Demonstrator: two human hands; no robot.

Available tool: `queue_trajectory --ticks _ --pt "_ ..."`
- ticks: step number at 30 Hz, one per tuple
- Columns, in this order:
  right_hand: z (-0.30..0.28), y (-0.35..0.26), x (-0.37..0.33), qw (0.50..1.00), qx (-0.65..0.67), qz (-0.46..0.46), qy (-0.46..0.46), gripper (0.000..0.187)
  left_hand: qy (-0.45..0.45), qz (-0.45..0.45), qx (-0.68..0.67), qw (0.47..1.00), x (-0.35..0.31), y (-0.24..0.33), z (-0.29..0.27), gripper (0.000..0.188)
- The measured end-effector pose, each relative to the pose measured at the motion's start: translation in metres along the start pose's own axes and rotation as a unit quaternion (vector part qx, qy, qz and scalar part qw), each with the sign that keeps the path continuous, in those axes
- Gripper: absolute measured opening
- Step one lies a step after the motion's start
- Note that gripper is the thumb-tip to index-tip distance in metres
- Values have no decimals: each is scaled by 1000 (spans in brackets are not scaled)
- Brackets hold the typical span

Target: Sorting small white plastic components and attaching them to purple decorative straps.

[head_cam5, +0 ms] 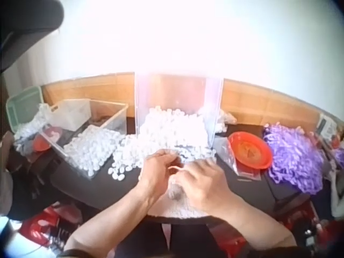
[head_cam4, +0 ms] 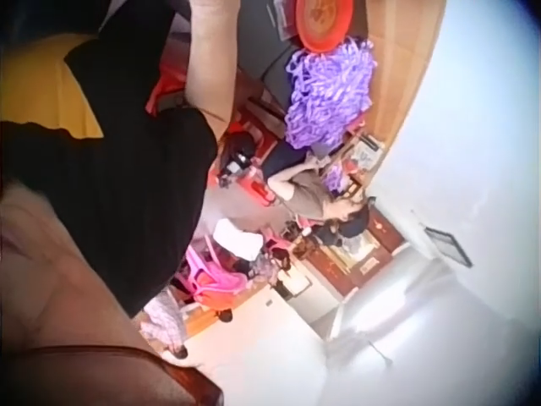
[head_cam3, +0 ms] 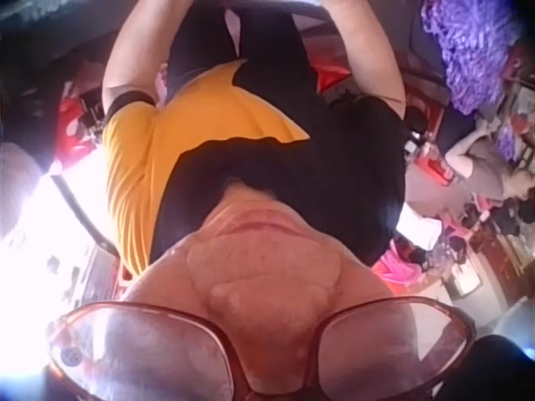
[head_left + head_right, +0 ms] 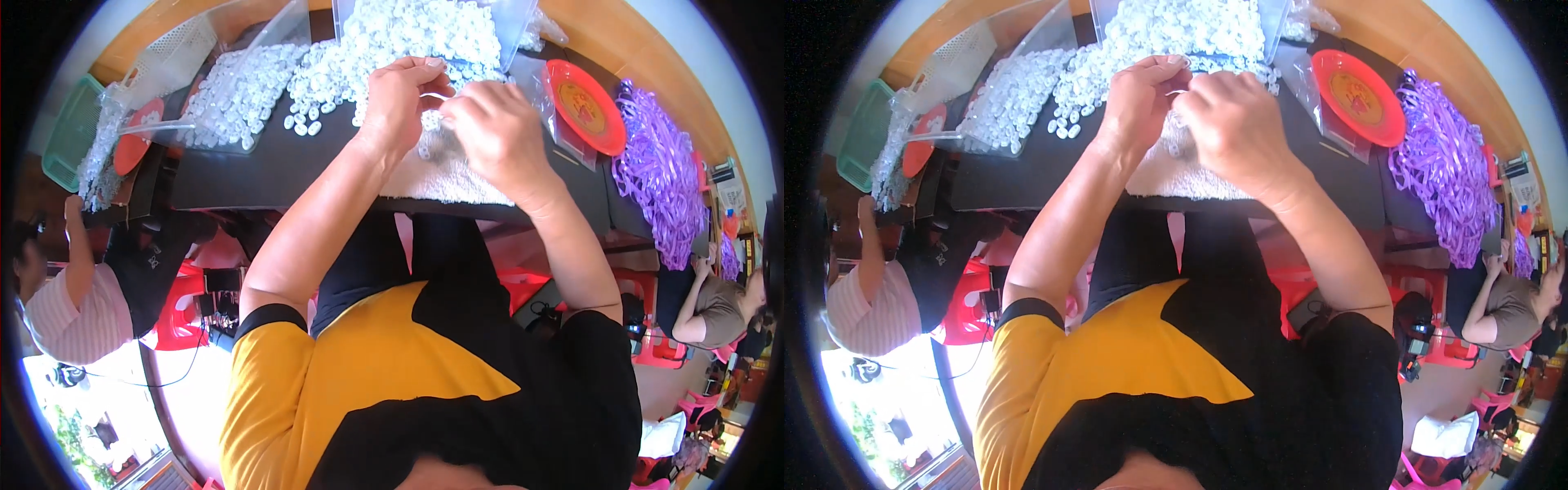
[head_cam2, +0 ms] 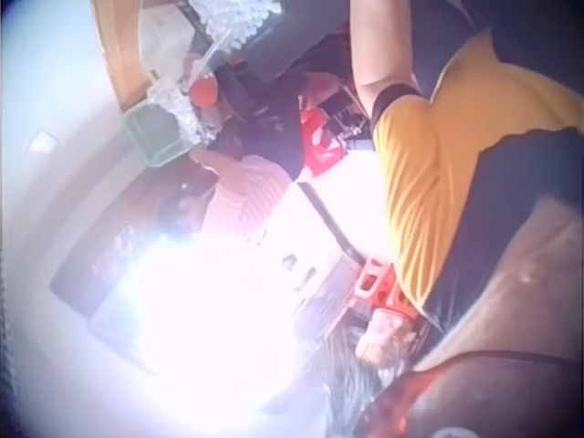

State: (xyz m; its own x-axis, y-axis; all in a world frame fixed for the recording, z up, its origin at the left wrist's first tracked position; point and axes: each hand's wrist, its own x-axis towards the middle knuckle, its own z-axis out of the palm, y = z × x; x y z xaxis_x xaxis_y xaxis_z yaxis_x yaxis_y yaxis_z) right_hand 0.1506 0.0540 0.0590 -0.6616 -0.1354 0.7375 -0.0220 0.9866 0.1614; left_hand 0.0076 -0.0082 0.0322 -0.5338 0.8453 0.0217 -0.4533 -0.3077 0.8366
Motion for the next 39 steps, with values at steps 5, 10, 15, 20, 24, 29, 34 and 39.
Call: queue_trajectory --ticks 5,10,15,20,24,29,34,39 --pt "15 -2 13 996 82 19 -5 10 -7 -58 -152 987 23 -6 1 9" --pt "23 0 15 972 224 71 12 13 -7 -54 -104 993 18 2 6 10" --pt "28 0 20 969 237 74 17 13 10 -27 -76 997 18 9 5 11" --pt "35 6 10 961 244 124 28 9 48 6 -64 997 21 1 -2 8" --pt "37 11 2 942 265 205 -6 13 35 1 -60 998 26 -6 -17 10" --pt "39 10 7 953 259 154 -35 13 36 20 -96 995 28 -5 -18 11" --pt "45 6 15 987 123 60 -87 12 5 -28 -181 983 28 -10 -18 10" --pt "46 4 28 992 60 7 -109 15 -1 -60 -193 979 28 -10 -18 12"
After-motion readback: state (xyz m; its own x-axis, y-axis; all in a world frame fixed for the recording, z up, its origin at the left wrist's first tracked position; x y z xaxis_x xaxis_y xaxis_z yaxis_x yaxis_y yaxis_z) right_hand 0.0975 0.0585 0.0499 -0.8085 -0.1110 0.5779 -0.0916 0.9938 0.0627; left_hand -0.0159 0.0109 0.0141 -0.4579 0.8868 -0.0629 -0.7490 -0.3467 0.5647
